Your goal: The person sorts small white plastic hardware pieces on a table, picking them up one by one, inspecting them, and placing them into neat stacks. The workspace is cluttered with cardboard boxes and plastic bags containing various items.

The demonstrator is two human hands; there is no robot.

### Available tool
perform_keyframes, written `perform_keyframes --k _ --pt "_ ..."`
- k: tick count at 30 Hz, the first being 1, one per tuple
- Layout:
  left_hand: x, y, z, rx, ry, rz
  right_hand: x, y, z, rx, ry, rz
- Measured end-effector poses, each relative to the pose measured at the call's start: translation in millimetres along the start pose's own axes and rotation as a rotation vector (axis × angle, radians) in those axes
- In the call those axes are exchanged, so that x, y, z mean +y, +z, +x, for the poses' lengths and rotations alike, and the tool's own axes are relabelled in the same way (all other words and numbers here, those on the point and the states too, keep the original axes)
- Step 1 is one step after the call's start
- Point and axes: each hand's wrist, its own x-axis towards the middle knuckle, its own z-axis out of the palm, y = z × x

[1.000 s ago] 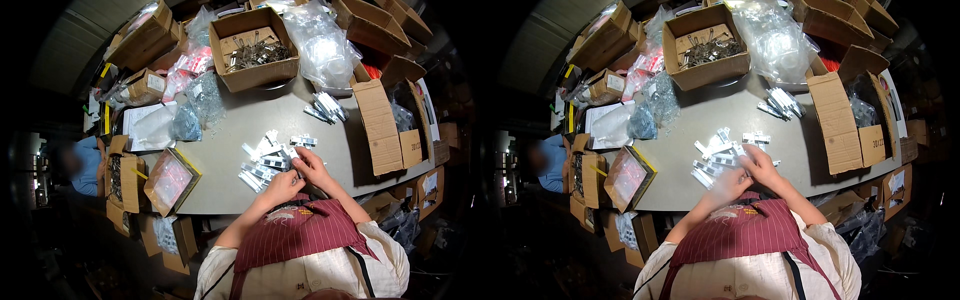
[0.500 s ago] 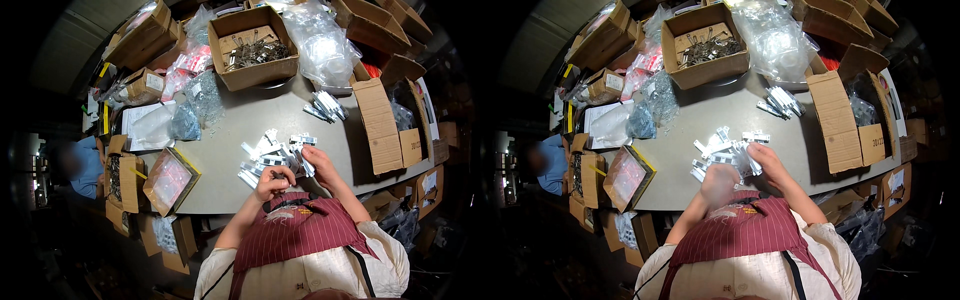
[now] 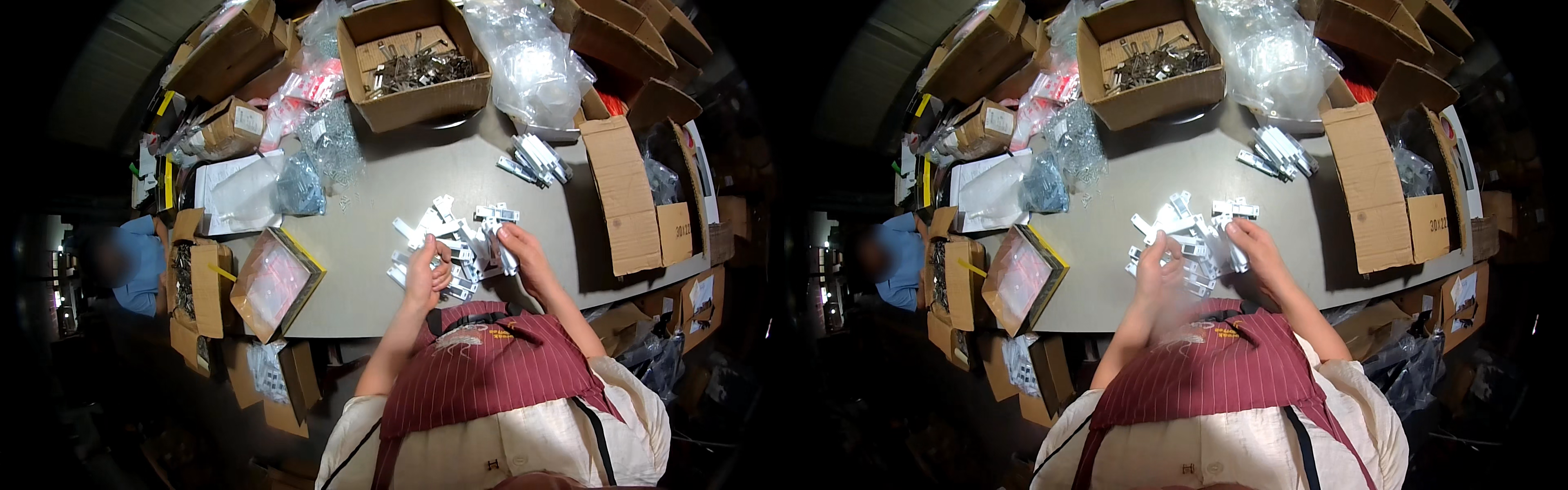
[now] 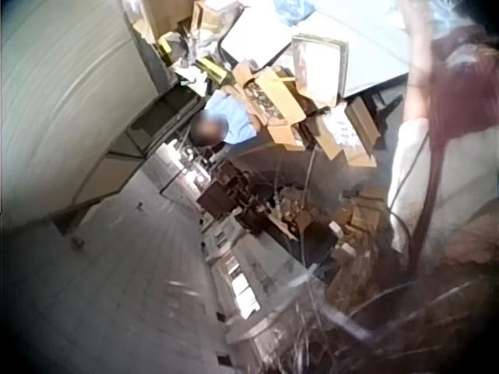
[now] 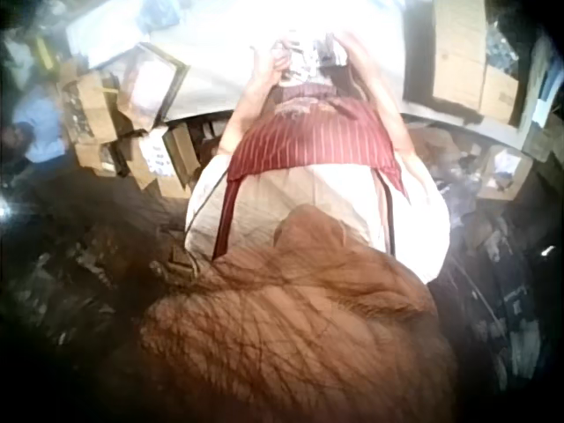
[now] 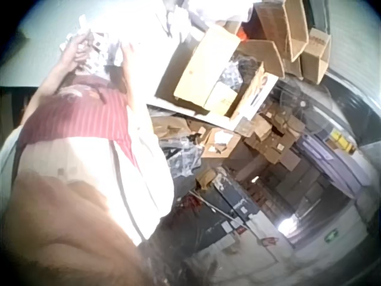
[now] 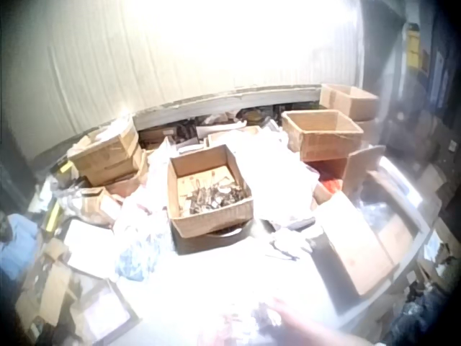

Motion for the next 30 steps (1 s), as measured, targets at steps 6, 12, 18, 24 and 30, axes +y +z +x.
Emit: perform_keyframes --k 6,12,18,24,30 --pt "-19 -25 -27 -0.071 0.188 0.785 19 -13 -1 0.041 -0.038 -0.080" --pt "-30 -33 -48 -0.003 0.237 0.829 28 -11 -17 0.034 -0.035 -0.104" --pt "31 -11 -54 0.053 0.170 0.046 21 -5 -33 0.050 -0.027 -0.070" --pt "87 -30 -56 -0.004 0.221 -0.270 28 -7 -41 0.099 -0.059 -0.095" --pt "163 -76 -55 -0.003 0.405 -0.272 45 -16 -49 0.228 -0.149 -0.126"
